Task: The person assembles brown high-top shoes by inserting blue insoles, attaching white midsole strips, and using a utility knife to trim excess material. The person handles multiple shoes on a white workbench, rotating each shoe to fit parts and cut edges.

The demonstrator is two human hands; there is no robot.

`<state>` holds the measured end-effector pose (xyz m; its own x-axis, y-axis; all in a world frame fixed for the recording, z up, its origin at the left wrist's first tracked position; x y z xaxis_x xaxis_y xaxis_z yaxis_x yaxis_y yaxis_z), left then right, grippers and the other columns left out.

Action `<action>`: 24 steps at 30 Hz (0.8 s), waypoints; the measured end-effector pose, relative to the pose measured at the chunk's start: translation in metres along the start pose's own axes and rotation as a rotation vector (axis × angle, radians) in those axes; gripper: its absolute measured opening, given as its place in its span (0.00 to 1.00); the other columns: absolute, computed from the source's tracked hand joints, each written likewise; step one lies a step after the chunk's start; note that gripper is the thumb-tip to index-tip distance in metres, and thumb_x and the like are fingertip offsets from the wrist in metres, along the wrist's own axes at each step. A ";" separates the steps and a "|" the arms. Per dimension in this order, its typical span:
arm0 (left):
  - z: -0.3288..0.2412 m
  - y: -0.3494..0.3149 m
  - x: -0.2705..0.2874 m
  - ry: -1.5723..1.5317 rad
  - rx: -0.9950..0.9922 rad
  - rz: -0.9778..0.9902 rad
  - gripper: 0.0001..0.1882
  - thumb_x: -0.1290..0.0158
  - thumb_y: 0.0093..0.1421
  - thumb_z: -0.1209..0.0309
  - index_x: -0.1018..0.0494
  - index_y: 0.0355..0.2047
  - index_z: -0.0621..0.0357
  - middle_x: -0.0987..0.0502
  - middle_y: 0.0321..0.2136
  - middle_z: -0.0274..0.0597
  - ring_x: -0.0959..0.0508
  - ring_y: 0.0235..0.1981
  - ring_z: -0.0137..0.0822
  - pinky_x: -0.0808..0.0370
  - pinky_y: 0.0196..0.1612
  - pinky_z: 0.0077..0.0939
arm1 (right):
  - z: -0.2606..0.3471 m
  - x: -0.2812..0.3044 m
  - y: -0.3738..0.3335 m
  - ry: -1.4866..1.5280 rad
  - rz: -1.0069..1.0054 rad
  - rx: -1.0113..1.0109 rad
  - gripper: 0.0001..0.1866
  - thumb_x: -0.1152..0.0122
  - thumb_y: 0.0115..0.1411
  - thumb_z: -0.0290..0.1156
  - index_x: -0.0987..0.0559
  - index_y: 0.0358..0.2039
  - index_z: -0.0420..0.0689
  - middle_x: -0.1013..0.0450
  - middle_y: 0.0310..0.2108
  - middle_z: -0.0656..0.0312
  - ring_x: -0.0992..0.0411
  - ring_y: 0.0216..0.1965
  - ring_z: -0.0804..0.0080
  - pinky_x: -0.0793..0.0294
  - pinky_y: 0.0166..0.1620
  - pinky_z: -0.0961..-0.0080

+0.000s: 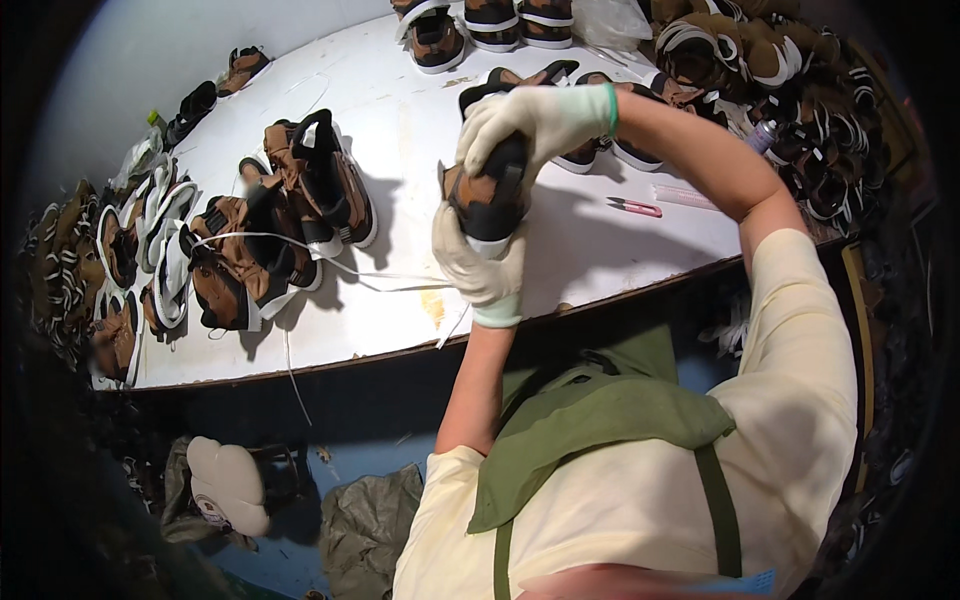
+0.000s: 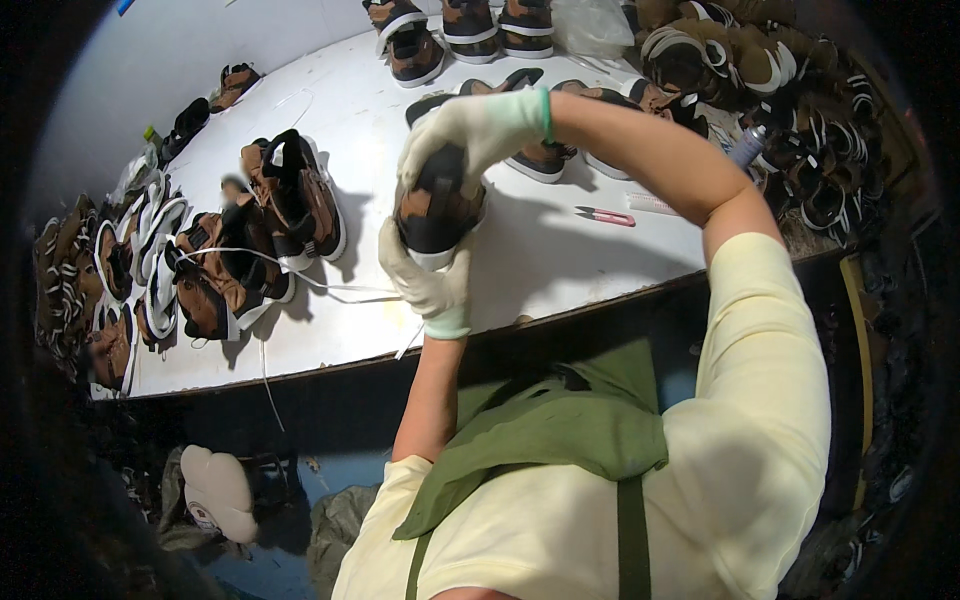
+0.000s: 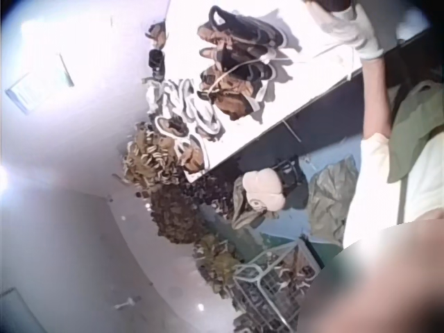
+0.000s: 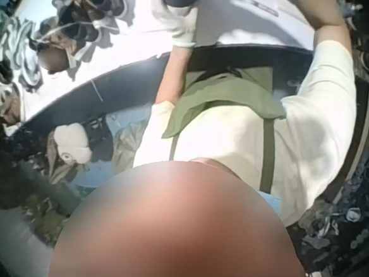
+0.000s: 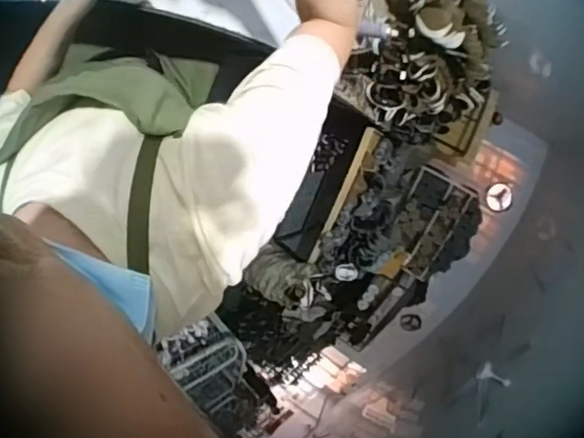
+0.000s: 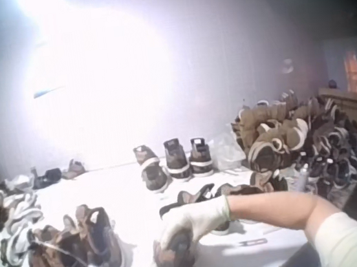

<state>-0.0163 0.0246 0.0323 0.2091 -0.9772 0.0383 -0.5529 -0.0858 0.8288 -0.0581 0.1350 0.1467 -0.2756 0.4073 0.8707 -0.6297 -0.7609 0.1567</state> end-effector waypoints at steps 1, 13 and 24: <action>0.007 -0.006 0.000 0.034 0.013 0.040 0.45 0.33 0.41 0.71 0.44 0.59 0.63 0.35 0.53 0.58 0.33 0.53 0.55 0.37 0.57 0.47 | 0.007 -0.007 0.004 -0.142 0.024 0.034 0.29 0.22 0.34 0.26 0.19 0.42 0.49 0.24 0.47 0.59 0.30 0.50 0.59 0.34 0.57 0.60; 0.070 -0.043 -0.010 0.325 0.314 0.379 0.46 0.32 0.44 0.62 0.43 0.58 0.64 0.36 0.53 0.59 0.34 0.55 0.59 0.35 0.57 0.47 | 0.016 -0.080 -0.029 -0.594 -0.458 0.011 0.23 0.36 0.46 0.28 0.24 0.46 0.52 0.27 0.50 0.62 0.32 0.56 0.64 0.39 0.63 0.59; 0.078 -0.015 -0.018 0.272 0.469 0.324 0.42 0.30 0.42 0.61 0.36 0.54 0.62 0.30 0.47 0.53 0.30 0.51 0.52 0.32 0.55 0.42 | -0.025 -0.109 -0.131 -0.143 -0.538 -0.419 0.14 0.39 0.54 0.33 0.22 0.43 0.47 0.26 0.48 0.60 0.29 0.48 0.61 0.31 0.55 0.64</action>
<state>-0.0752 0.0287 -0.0243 0.1352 -0.8885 0.4384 -0.9045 0.0700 0.4207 0.0360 0.2028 0.0200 0.2341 0.5806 0.7798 -0.8867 -0.2013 0.4161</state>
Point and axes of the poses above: each hand's wrist, its own y-axis towards the middle knuckle, its own x-axis out of the back of the hand, z = x × y, the point moved 9 cm from there along y, towards the middle knuckle
